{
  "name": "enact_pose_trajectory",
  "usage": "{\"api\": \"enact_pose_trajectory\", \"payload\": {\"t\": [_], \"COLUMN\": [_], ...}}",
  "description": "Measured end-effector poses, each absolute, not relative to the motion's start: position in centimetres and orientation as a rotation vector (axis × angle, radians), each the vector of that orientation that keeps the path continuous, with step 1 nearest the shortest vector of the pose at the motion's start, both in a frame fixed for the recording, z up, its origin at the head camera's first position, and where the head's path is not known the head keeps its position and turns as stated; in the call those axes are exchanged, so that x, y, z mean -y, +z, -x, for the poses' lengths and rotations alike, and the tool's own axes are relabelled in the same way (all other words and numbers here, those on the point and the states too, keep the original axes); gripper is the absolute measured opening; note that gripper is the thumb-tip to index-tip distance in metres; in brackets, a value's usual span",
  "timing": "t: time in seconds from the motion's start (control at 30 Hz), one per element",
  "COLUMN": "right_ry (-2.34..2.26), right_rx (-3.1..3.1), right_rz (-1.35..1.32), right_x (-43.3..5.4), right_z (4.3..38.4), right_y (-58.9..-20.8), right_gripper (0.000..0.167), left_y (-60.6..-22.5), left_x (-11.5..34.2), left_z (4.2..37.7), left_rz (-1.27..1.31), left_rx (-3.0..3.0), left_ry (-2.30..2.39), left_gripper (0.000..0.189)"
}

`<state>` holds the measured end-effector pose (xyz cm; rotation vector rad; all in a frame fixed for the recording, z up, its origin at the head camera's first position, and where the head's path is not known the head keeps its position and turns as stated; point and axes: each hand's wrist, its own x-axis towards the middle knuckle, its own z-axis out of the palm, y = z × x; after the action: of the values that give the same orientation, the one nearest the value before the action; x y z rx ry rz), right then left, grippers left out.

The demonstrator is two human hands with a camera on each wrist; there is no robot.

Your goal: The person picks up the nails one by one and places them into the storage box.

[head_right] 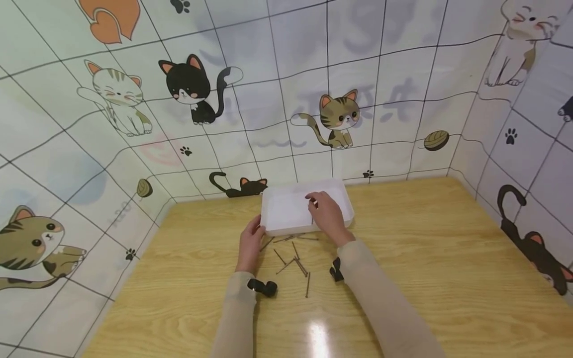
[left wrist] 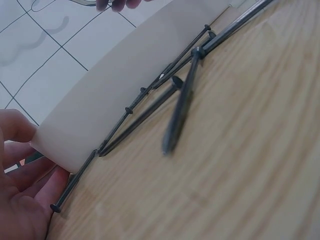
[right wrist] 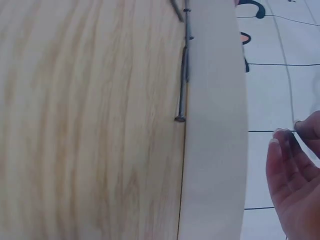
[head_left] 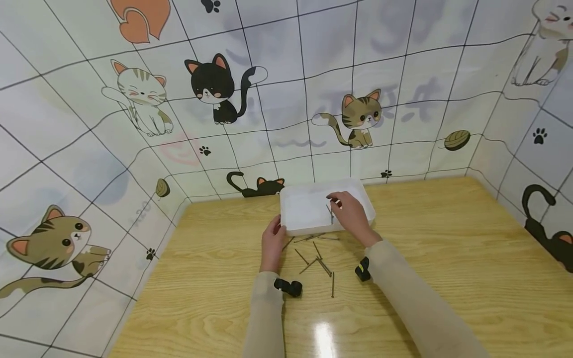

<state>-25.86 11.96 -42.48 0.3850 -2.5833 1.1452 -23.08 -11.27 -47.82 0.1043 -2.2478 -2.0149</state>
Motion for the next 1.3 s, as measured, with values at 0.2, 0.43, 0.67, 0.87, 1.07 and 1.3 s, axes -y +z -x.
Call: {"api": "enact_pose_trajectory", "payload": {"t": [0.2,0.43,0.67,0.87,1.07,1.3], "right_ry": [1.311,1.368,1.38,1.433,1.42,1.391], "right_rx": [2.577,2.547,2.527,2.508,2.533,2.564], "right_rz": [-0.371,-0.36,-0.357,-0.355,-0.33,-0.324], "right_x": [-12.1,-12.1,-12.4,-12.8,-13.1,-13.4], "right_z": [23.7,22.0,21.2,20.8,20.7,20.8], "right_y": [-42.3,-42.4,-42.6,-42.8,-43.0,-43.4], "right_gripper": [0.027,0.026,0.028,0.029,0.029,0.027], "left_y": [-48.0,-48.0,-48.1,-48.1,-48.1,-48.0], "left_x": [11.2,11.2,11.2,11.1,11.0,10.9], "left_z": [23.1,23.0,23.1,23.1,23.0,23.0], "left_rz": [-0.108,-0.116,-0.112,-0.108,-0.124,-0.147], "left_rx": [2.249,2.257,2.252,2.251,2.267,2.279], "left_ry": [-1.985,-1.972,-1.96,-1.972,-1.952,-1.937], "left_gripper": [0.043,0.043,0.043,0.043,0.042,0.043]}}
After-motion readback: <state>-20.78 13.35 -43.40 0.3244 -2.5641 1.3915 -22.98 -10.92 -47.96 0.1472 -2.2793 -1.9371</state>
